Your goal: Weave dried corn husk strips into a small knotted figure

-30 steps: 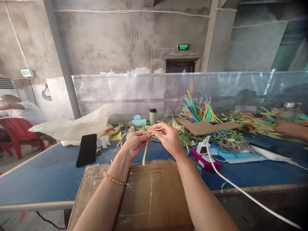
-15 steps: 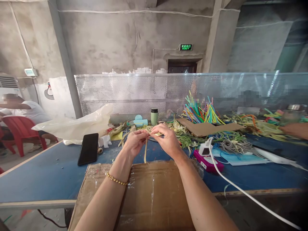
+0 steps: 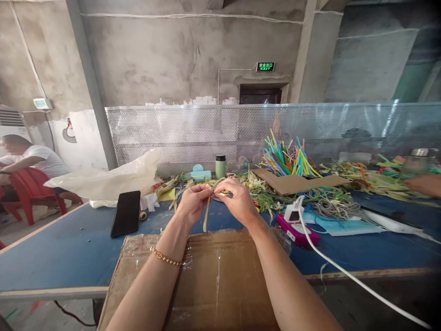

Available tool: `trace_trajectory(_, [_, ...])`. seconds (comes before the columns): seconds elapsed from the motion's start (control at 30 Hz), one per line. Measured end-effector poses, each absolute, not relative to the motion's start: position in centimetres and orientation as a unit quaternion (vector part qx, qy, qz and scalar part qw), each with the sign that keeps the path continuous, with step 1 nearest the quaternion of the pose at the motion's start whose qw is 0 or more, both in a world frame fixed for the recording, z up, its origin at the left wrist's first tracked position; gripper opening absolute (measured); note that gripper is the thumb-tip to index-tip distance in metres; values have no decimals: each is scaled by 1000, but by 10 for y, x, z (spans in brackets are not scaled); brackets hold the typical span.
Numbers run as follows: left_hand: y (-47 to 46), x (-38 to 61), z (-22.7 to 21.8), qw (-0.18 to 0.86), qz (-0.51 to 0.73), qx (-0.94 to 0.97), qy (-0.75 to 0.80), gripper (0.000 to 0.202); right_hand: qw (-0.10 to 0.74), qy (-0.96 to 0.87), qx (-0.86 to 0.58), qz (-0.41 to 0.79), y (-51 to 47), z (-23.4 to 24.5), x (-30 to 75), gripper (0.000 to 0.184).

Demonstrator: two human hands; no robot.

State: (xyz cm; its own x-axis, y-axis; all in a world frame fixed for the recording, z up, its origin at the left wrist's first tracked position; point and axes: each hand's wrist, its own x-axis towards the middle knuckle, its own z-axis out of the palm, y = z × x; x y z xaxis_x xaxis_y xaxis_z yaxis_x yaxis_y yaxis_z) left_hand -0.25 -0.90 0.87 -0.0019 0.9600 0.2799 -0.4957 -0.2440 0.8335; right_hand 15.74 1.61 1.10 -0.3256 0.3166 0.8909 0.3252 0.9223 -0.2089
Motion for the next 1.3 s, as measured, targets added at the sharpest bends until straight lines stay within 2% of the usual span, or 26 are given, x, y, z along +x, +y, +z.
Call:
trace_trajectory(0.33, [-8,-2,9,530,693,402,279,19,530,-826,-193,-14,17,6,154,13])
trace_trajectory(0.43, [-4,-4,8,495,707,409,296,20,520,-832,-194,-30,19,6,156,29])
trace_trajectory(0.53, [-2,-5,7,462,721,412,312,20,550,-806,-211,-60,16,11,160,47])
trace_trajectory(0.6, [-1,-4,7,443,730,409,321,19,583,-777,-220,-82,11,15,161,44])
trace_trajectory(0.67, [0,-4,8,434,737,404,325,19,592,-770,-212,-107,5,16,158,33])
trace_trajectory(0.77, [0,-5,8,445,746,381,317,21,519,-816,-204,-152,-1,12,148,23])
trace_trajectory(0.9, [0,-8,9,516,728,336,301,19,442,-832,-231,-242,-3,3,135,22])
trace_trajectory(1.03, [1,-9,10,570,703,313,289,15,409,-823,-262,-296,-4,2,132,19])
trace_trajectory(1.3, [2,-7,9,582,691,322,284,20,399,-811,-260,-340,-3,3,130,15])
